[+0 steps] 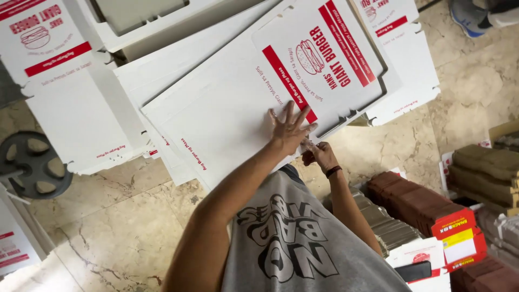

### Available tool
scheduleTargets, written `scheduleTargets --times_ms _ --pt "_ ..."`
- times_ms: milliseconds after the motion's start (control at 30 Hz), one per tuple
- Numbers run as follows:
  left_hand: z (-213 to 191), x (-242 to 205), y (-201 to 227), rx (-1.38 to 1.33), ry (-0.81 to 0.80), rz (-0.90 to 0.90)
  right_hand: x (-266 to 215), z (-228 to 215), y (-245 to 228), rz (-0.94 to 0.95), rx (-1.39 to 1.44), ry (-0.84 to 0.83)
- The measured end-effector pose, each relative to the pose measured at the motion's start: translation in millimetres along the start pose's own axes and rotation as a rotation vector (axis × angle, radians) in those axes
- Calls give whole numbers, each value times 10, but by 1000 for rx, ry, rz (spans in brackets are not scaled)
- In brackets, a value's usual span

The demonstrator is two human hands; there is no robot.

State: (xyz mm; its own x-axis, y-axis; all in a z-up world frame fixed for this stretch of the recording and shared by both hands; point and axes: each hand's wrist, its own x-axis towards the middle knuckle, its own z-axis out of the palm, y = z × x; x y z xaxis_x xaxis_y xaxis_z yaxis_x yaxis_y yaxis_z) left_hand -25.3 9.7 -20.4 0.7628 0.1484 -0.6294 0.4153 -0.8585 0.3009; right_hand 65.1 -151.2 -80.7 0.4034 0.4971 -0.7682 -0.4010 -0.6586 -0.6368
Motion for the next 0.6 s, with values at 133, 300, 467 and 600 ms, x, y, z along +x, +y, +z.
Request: scheduleTargets --times_ms 133,300,467,600 --pt "46 -184 147 92 166 -119 58 27 21 -189 -321 -7" --pt "431 106 51 206 357 -149 -21 138 -20 -188 -278 34" --pt "570 73 -404 683 1595 -410 -287 304 -405 23 -381 105" --pt "881 -5 -31 121 629 -484 -26 235 -223 -107 -543 72"
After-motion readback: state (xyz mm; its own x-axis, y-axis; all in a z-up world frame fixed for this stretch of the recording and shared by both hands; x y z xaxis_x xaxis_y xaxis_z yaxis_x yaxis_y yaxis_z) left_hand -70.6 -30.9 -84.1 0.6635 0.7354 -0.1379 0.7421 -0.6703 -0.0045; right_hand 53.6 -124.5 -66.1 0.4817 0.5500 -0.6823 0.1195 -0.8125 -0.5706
